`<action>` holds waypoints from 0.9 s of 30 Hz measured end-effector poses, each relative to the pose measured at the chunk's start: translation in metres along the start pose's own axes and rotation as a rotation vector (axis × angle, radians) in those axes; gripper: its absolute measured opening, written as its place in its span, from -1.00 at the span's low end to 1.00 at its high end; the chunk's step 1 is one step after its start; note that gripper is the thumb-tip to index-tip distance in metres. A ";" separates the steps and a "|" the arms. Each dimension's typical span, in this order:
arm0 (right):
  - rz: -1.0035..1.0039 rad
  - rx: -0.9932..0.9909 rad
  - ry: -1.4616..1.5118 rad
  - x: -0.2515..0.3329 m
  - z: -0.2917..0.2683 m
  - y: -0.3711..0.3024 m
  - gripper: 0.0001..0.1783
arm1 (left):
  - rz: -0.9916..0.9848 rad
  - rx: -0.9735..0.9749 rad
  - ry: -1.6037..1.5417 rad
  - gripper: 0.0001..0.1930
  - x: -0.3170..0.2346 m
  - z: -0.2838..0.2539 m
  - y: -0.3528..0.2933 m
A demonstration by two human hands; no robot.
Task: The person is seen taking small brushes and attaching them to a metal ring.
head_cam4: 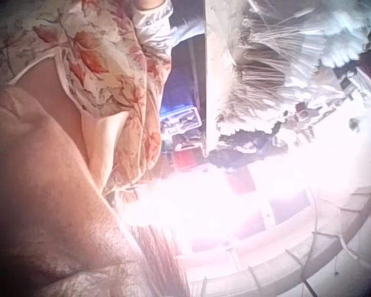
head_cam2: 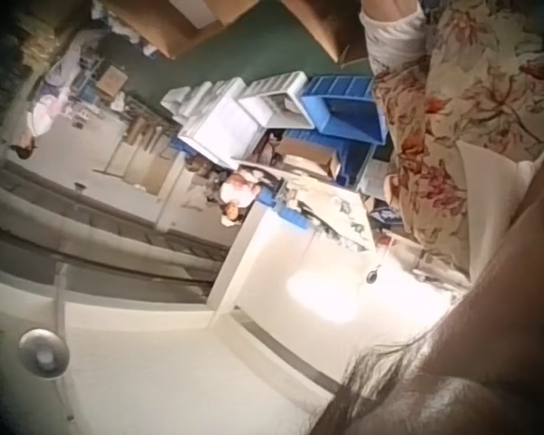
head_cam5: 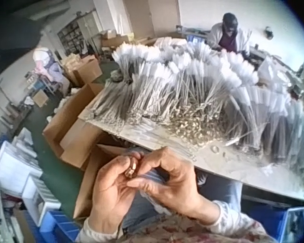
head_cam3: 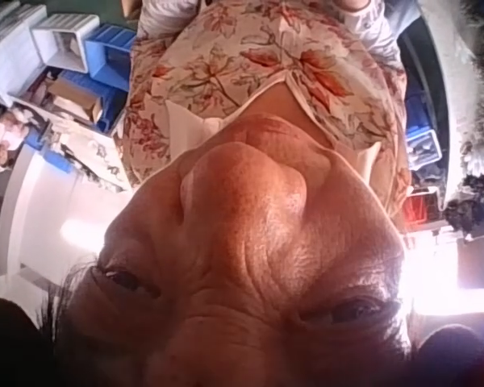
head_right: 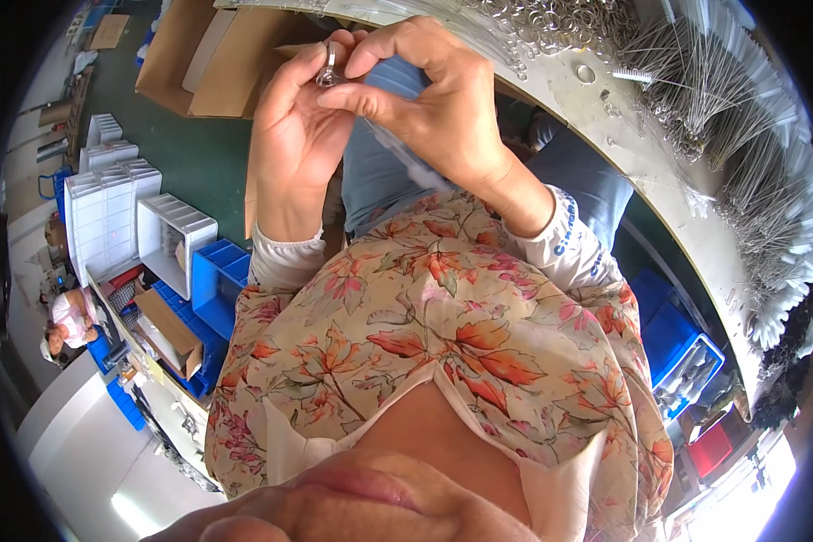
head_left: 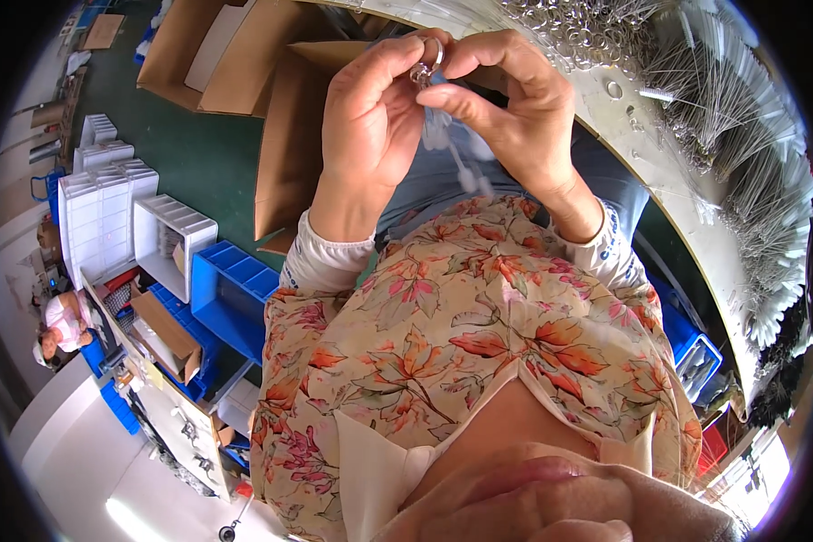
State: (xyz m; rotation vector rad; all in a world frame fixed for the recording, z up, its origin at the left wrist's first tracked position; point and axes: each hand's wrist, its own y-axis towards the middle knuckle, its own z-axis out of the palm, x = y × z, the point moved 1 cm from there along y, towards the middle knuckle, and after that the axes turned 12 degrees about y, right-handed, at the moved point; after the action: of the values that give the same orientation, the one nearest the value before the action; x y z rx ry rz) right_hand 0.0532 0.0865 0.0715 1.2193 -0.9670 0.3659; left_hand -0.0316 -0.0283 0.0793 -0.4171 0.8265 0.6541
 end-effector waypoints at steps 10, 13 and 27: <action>0.535 0.032 0.239 0.018 0.004 0.022 -0.84 | 0.413 0.028 0.497 -0.78 -0.003 -0.006 0.002; 0.667 -0.031 0.635 -0.007 0.000 0.028 -0.79 | 0.370 0.163 0.981 -0.77 -0.021 -0.012 0.005; 0.677 0.236 -0.452 -0.026 -0.130 0.029 -0.80 | -0.045 0.013 1.936 -0.76 0.131 -0.347 -0.050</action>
State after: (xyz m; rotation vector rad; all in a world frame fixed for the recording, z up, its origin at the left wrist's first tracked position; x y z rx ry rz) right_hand 0.0733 0.2203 0.0657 1.1804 -1.7736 0.7710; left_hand -0.1190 -0.2162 -0.2324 -1.0559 2.6096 -0.0158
